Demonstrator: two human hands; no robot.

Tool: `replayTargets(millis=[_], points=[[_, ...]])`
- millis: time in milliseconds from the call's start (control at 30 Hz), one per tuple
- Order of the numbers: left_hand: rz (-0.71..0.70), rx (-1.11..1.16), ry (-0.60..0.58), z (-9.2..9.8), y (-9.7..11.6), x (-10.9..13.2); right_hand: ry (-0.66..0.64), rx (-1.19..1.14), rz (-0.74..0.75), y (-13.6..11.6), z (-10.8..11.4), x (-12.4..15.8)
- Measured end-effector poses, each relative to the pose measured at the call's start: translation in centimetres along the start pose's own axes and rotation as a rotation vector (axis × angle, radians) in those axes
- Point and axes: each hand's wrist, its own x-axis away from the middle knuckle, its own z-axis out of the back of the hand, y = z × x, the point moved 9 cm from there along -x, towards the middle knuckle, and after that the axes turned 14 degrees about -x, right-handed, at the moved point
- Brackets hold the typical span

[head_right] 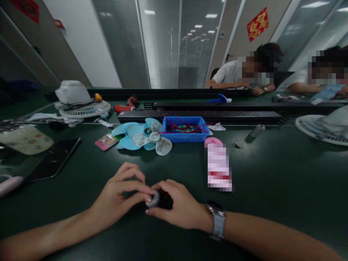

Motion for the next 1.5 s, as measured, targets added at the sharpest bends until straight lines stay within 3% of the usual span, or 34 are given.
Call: replayTargets(millis=[300, 467, 600, 833, 1100, 1267, 1367, 1500], points=[[-0.021, -0.033, -0.048, -0.2, 0.5, -0.4, -0.005, -0.017, 0.038, -0.5, 0.1, 0.1], [0.035, 0.011, -0.069, -0.6, -0.2, -0.5, -0.007, 0.002, 0.031, -0.5, 0.1, 0.0], [0.081, 0.063, -0.134, -1.3, -0.5, -0.5, -0.019, 0.010, 0.010, -0.3, 0.0, 0.0], [-0.026, 0.059, -0.288, -1.7, 0.4, -0.6, -0.012, 0.015, 0.013, -0.1, 0.0, 0.1], [0.167, 0.121, -0.126, -1.9, -1.7, -0.8, 0.031, -0.045, -0.031, 0.1, 0.4, 0.0], [0.195, 0.118, -0.064, -1.7, -1.5, -0.8, 0.032, -0.062, -0.031, 0.1, 0.4, 0.0], [0.169, 0.117, -0.099, -1.7, -1.3, -0.9, 0.033, -0.064, -0.044, 0.2, 0.4, -0.1], [0.055, 0.135, -0.240, -2.1, -0.5, -1.1, 0.039, -0.056, -0.051, 0.2, 0.4, -0.1]])
